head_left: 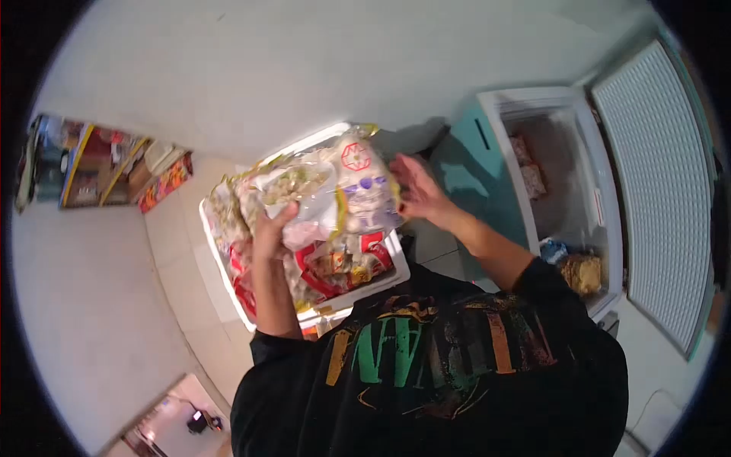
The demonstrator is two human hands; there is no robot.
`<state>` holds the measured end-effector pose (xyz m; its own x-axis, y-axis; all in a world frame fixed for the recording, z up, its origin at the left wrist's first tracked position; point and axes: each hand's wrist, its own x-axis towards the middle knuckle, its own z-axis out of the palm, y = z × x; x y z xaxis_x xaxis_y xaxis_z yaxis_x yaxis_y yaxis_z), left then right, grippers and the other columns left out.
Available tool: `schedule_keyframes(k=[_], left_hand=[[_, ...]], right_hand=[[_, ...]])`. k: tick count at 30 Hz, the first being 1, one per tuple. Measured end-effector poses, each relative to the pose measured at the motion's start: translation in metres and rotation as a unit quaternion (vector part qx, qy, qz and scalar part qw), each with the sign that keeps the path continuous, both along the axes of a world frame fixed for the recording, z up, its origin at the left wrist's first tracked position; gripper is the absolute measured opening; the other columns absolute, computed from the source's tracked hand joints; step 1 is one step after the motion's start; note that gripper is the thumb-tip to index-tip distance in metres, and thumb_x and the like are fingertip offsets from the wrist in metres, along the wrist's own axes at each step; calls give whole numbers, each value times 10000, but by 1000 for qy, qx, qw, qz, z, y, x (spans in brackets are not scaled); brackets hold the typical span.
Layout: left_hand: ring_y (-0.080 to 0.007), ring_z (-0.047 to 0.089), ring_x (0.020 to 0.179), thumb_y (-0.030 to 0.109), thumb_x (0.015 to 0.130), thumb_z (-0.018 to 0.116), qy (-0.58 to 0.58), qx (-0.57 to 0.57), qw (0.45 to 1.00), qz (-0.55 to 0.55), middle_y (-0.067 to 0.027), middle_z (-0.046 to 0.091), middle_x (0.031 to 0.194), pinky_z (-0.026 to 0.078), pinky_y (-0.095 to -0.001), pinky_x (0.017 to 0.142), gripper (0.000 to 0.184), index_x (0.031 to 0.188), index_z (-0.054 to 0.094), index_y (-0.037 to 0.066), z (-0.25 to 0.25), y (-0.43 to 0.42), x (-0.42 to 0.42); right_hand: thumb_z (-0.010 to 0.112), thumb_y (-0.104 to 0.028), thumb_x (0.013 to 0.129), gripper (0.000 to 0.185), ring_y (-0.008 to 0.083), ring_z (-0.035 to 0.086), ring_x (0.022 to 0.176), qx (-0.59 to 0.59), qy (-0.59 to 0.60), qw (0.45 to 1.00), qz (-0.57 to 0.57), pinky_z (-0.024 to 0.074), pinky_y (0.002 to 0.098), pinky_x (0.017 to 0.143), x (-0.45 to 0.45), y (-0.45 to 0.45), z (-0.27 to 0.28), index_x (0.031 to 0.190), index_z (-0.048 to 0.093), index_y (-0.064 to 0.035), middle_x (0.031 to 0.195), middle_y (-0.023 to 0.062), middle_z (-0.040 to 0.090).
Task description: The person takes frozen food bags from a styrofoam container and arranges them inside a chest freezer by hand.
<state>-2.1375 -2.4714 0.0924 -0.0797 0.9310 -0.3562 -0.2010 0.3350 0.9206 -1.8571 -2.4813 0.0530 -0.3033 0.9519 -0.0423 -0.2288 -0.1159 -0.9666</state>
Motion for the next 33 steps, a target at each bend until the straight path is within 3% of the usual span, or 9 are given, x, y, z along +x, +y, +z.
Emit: schedule_keyframes(k=[5,7,11,17,23,25,26,30,33], left_hand=[[-222,513,939,168,636,729,-176,-10,975,-138,-120,515,1056,414,-313,806,625,1146,407,4,-4,3,149],[-206,503,961,196,687,695,-174,30,964,-199,-110,512,1067,392,-314,842,590,1152,398,-13,-13,-8,210],[-191,496,978,302,820,524,-388,-80,853,-341,-115,459,1140,398,-311,841,521,1187,346,-23,-28,-34,300],[-186,495,975,190,838,508,-229,-92,887,-390,-99,474,1115,411,-305,830,411,1178,366,7,-67,-78,400],[-187,502,967,170,792,581,-247,-106,860,-433,-87,488,1094,431,-314,804,461,1174,373,18,-98,-121,484],[-177,521,916,163,780,596,-233,-125,866,-425,-74,504,1050,458,-295,745,471,1170,373,21,-118,-125,507],[-159,531,862,167,782,594,-228,-149,871,-408,-60,514,1007,470,-276,683,452,1158,382,35,-127,-128,521],[-156,520,879,164,769,613,-209,-121,896,-373,-57,511,1010,460,-276,693,453,1149,389,57,-129,-150,551],[-160,526,847,161,797,578,-183,-79,886,-419,-52,523,953,463,-279,662,367,1110,411,70,-131,-156,556]], right_hand=[[726,-155,629,757,183,421,1082,-84,147,978,-122,355,340,901,68,-77,26,1246,293,-82,1172,72,435],[708,-143,654,639,157,426,1067,-46,207,936,-279,368,321,887,95,-100,18,1189,366,-71,1159,61,437],[659,-71,699,402,149,519,903,-64,196,845,-493,431,290,788,158,-139,-13,1058,479,-65,1008,32,533],[624,-53,716,339,157,534,872,-92,225,807,-538,445,289,752,240,-207,-18,1032,501,-67,970,29,546],[603,-92,737,405,178,515,937,-96,193,812,-543,438,324,786,323,-252,-60,1113,453,-94,1025,34,520],[649,-145,712,371,167,547,816,-100,231,741,-622,474,309,667,338,-251,-78,1035,489,-58,945,59,531],[654,-168,713,419,167,554,777,-91,244,755,-602,482,308,625,348,-252,-101,1063,459,-47,939,76,531],[650,-138,708,396,179,563,767,-189,192,743,-613,492,320,625,336,-258,-75,1034,467,-5,903,74,551],[667,-91,679,415,184,567,801,-97,229,740,-625,493,327,651,337,-255,-85,1029,473,18,912,92,563]])
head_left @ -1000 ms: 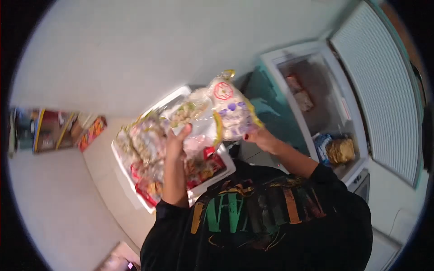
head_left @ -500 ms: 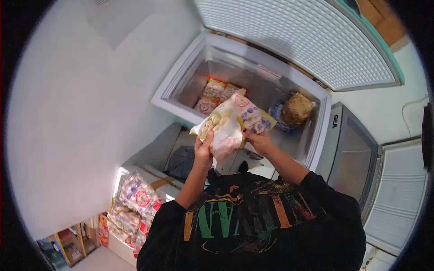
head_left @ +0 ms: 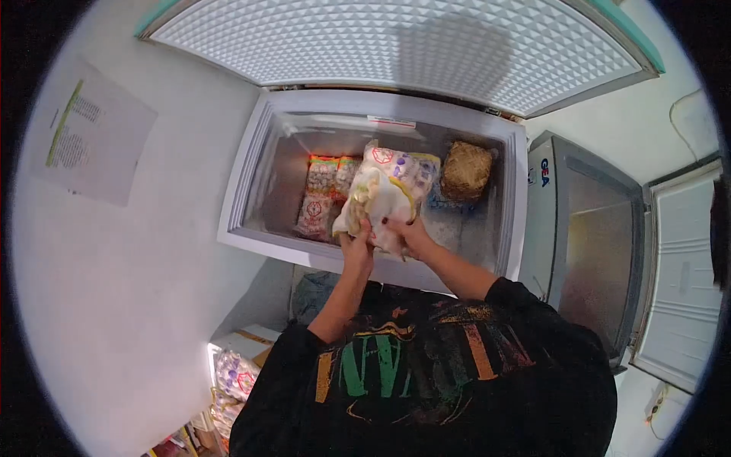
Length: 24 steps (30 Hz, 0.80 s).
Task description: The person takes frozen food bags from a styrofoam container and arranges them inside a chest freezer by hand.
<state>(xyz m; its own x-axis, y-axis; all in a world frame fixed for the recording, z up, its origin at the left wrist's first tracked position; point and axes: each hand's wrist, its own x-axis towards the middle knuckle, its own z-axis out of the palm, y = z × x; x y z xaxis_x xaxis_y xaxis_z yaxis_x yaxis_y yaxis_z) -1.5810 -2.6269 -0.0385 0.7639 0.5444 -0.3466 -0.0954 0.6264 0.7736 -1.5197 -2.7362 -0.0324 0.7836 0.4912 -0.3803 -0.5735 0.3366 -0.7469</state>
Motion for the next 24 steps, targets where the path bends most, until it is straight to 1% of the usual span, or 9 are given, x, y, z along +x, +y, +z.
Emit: schedule_keyframes(k=[4,6,7,10,11,12,14,17,24], left_hand=[[-168,506,930,158,750,635,-6,91,987,-130,-57,505,1039,438,-280,745,433,1107,421,40,2,17,-1],[-176,496,963,175,756,622,47,145,948,-279,-63,481,1090,412,-283,795,450,1127,413,30,0,48,-1],[-169,491,979,191,761,607,15,-22,957,-290,-60,490,1081,392,-275,822,438,1123,423,26,31,53,1],[-156,485,987,196,769,596,2,-9,945,-326,-55,515,1038,384,-273,836,395,1096,451,26,37,67,21],[-146,497,953,207,731,643,18,28,934,-356,-59,538,994,393,-269,814,422,1068,471,20,48,65,25],[-146,497,953,207,731,643,20,24,934,-357,-59,538,994,393,-269,814,422,1068,471,20,52,63,29],[-136,526,865,240,676,700,96,212,904,-360,-55,558,941,416,-259,757,478,1036,495,2,53,56,34],[-149,543,806,244,661,715,50,255,920,-295,-66,573,903,432,-275,692,446,982,529,-4,15,53,40],[-118,551,756,187,670,711,7,252,927,-277,-58,590,869,441,-244,671,361,927,558,-15,43,37,43]], right_hand=[[690,-52,638,455,191,569,825,36,38,999,-1,486,330,697,15,-16,-4,1033,480,28,934,105,568],[690,-24,624,430,200,573,817,21,36,999,-1,481,321,715,19,-25,9,1009,504,24,916,105,572],[690,-24,624,430,200,573,817,20,27,999,-7,481,321,715,23,-29,12,1009,504,24,916,105,572],[714,-50,605,464,208,575,808,2,-69,997,34,478,319,720,33,-34,-1,1010,502,27,929,113,570],[733,-68,586,492,202,573,813,-79,-105,986,98,475,316,718,40,-32,-18,1010,502,29,932,114,572],[751,-87,568,521,196,571,819,-160,-140,964,161,472,314,716,42,-31,-28,1010,503,30,936,115,573],[748,-74,563,464,178,573,787,-151,-143,971,116,469,305,712,29,-20,-13,960,531,30,893,95,585],[751,-71,551,415,152,573,756,-155,-152,973,74,460,284,696,21,-14,11,909,563,24,849,72,597],[763,-42,525,489,171,572,773,-93,-101,990,33,465,313,700,23,-19,12,955,536,19,895,83,582]])
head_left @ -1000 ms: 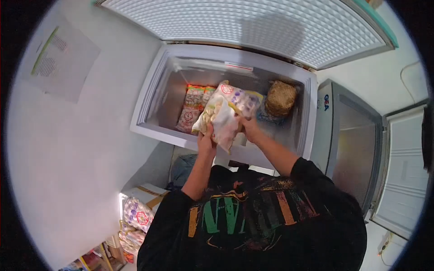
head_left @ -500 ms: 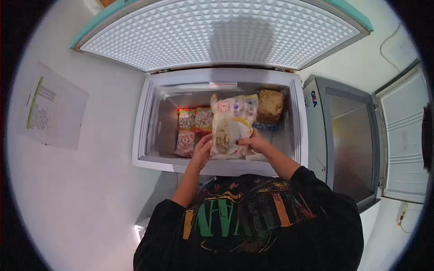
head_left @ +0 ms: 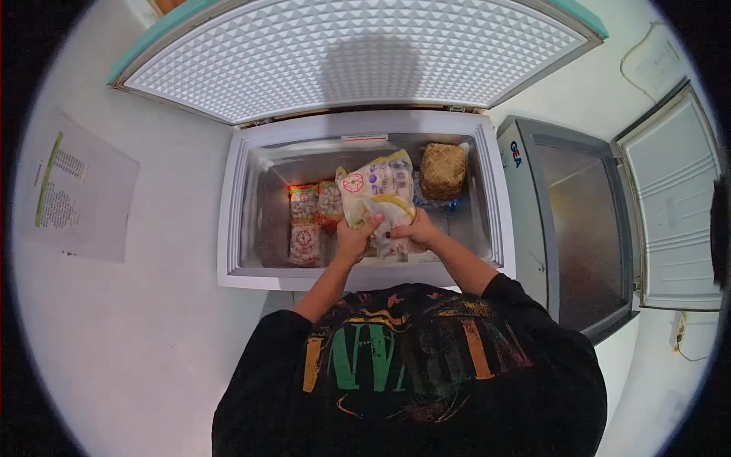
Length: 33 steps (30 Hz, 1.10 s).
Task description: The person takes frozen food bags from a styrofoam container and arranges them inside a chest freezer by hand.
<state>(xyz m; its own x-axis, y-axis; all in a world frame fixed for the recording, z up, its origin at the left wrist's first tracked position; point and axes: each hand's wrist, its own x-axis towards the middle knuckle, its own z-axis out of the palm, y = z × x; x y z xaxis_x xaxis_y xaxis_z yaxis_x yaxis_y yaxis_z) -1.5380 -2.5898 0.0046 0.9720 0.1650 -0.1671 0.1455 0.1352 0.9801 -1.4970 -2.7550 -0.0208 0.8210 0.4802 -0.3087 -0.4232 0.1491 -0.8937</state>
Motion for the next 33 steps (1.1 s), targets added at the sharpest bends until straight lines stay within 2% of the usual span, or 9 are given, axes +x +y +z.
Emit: schedule_keyframes(k=[6,12,14,16,18,23,26,31,33], left_hand=[[-121,553,749,175,684,696,-2,-11,1000,-4,-64,596,855,443,-252,672,360,953,558,-20,-15,-2,5],[-136,552,785,223,708,676,151,-23,988,-20,-51,583,909,432,-262,702,423,1021,530,-23,-52,14,13],[-154,540,854,207,719,668,239,-158,956,-70,-54,556,975,421,-271,740,458,1073,485,-19,-35,19,10],[-163,533,883,186,725,662,231,-171,953,-94,-62,546,997,418,-279,756,454,1082,470,-17,-40,26,4],[-173,526,912,165,730,656,216,-181,952,-120,-69,535,1019,416,-287,773,451,1091,455,-15,-47,30,1],[-193,534,901,92,706,670,242,-226,943,-41,-89,545,993,424,-309,784,418,1056,470,-19,-35,26,-5],[-188,542,876,121,689,693,258,-209,942,-52,-86,557,961,440,-301,751,451,1055,471,-19,-35,30,-5],[-193,538,891,192,662,722,221,-145,964,-32,-104,559,958,445,-319,742,507,1051,472,-17,-14,30,-4],[-209,523,936,232,644,739,203,-102,973,-37,-118,551,975,435,-345,772,566,1067,457,-16,-4,30,-2]], right_hand=[[729,-31,571,472,168,570,802,-22,66,998,-2,465,305,728,-1,-1,-18,993,522,17,896,77,583],[722,-51,605,507,161,556,826,-38,123,992,13,449,278,726,-3,-4,5,1048,486,18,926,73,571],[721,-65,616,478,166,551,846,-21,123,992,23,448,283,738,2,-10,-10,1034,500,2,939,74,571],[720,-79,627,449,171,546,865,0,128,991,36,446,288,750,5,-16,-31,1021,514,-13,953,75,571],[761,-129,586,572,180,543,869,-101,54,988,105,435,286,761,14,-16,-38,1064,474,2,967,84,561],[790,-182,551,663,200,540,892,-151,64,981,105,428,290,771,15,-7,-23,1064,444,57,981,124,549],[780,-191,572,692,213,530,923,-108,70,988,88,427,300,780,14,-5,-47,1085,405,81,1007,151,533],[764,-208,600,754,231,513,958,-59,88,989,102,425,311,793,15,-1,-27,1132,323,94,1037,160,511],[755,-217,612,699,222,523,936,-18,175,983,47,435,310,777,19,2,-36,1127,362,47,1024,129,521]])
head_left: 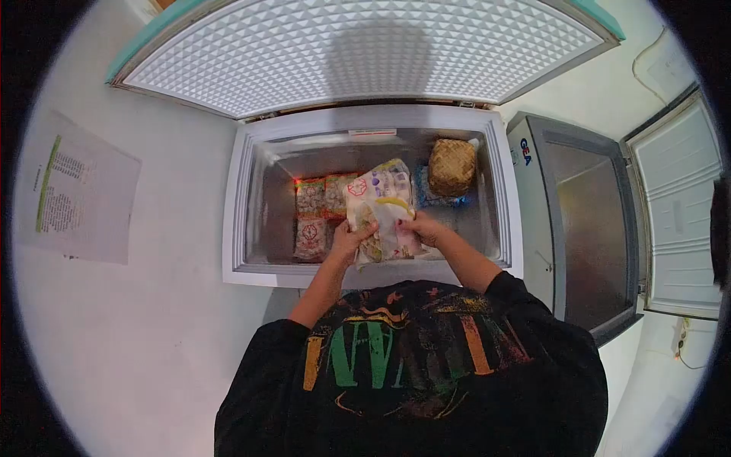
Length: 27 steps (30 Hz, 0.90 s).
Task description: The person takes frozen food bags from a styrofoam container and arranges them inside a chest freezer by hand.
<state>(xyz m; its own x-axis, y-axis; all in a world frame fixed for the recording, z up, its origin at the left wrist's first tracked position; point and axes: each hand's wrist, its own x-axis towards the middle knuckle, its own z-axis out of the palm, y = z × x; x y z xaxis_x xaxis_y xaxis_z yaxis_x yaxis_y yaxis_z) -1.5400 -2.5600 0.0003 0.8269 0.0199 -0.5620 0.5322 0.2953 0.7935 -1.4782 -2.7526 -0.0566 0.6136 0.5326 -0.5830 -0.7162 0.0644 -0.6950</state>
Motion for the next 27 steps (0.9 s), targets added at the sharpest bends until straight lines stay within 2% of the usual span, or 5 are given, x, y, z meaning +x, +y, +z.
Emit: schedule_keyframes(k=[5,8,18,23,27], left_hand=[[-187,520,921,304,672,708,-116,282,946,-110,-118,554,976,426,-324,780,587,1087,446,-20,3,6,9],[-178,529,884,321,719,660,-120,130,976,-124,-103,562,955,429,-307,758,521,1064,474,-22,14,12,7],[-167,549,758,255,733,645,-60,215,975,2,-79,595,866,432,-292,683,377,972,541,-18,-9,0,-5],[-218,566,804,224,718,649,-204,478,854,-3,-97,599,908,427,-309,698,362,993,540,14,-21,6,0],[-270,549,925,270,738,619,-22,145,988,-36,-117,557,1052,421,-303,746,475,1151,443,115,-36,27,11]], right_hand=[[710,-195,670,510,177,560,822,-2,28,996,-88,469,301,691,4,8,6,1083,454,-40,943,76,563],[689,-167,693,412,155,572,763,60,16,995,-81,481,287,647,11,5,17,1038,498,-49,894,61,579],[688,-110,682,360,154,566,802,-23,-112,993,-41,464,292,669,7,18,29,988,531,-6,884,61,589],[712,-126,655,438,178,569,810,-68,-112,990,-43,459,303,684,10,33,12,1014,508,21,907,89,584],[705,-150,660,472,230,565,880,-74,-84,993,-42,457,347,733,8,30,32,1051,492,4,965,124,570]])
